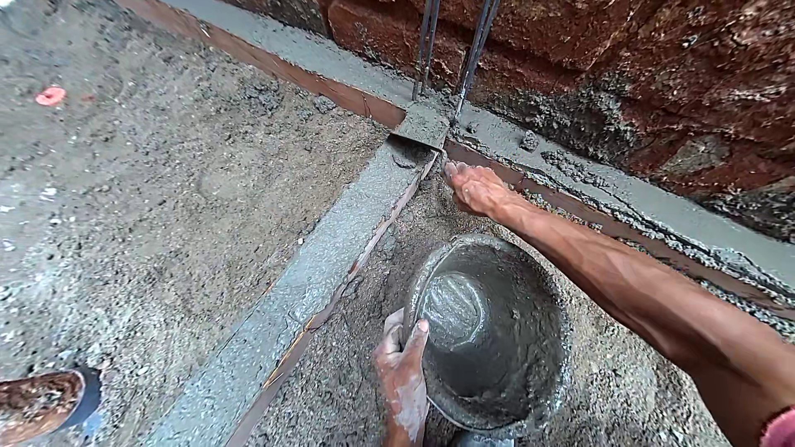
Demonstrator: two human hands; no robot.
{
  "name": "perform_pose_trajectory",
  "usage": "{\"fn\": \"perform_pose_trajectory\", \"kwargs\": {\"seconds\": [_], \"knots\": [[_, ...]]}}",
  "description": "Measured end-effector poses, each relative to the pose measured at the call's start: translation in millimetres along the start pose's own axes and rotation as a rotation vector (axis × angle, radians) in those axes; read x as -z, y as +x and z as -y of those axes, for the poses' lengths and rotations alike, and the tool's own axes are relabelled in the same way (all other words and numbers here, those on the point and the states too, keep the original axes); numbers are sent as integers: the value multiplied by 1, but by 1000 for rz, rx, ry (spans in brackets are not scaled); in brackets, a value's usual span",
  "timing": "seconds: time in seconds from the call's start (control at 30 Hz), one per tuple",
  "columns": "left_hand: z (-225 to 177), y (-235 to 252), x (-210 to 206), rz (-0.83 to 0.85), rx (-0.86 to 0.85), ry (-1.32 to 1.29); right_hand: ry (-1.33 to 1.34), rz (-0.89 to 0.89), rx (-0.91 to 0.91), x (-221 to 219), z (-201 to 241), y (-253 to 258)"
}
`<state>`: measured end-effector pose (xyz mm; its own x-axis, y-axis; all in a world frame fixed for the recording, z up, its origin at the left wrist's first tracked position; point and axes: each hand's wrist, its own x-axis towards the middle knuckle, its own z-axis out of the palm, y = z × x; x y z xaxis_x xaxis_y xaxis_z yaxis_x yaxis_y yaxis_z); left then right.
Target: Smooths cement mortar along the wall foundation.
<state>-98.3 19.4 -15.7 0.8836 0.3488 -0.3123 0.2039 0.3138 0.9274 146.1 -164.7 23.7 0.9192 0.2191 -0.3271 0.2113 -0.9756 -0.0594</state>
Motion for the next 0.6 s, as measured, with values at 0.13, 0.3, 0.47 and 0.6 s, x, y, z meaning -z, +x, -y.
{"fn": "perform_pose_trajectory", "kwargs": {"seconds": [0.13,0.3,0.47,0.6], "knots": [[-2,-2,-2,0,8,0,-17,80,158,8,23,-38],[1,-6,4,34,35,-59,53,46,232,11,16,-44],[2,-17,9,131,51,-76,54,-45,-28,19,-12,-29],[9,-36,-6,206,135,-45,52,-33,-150,20,-8,-1]]}}
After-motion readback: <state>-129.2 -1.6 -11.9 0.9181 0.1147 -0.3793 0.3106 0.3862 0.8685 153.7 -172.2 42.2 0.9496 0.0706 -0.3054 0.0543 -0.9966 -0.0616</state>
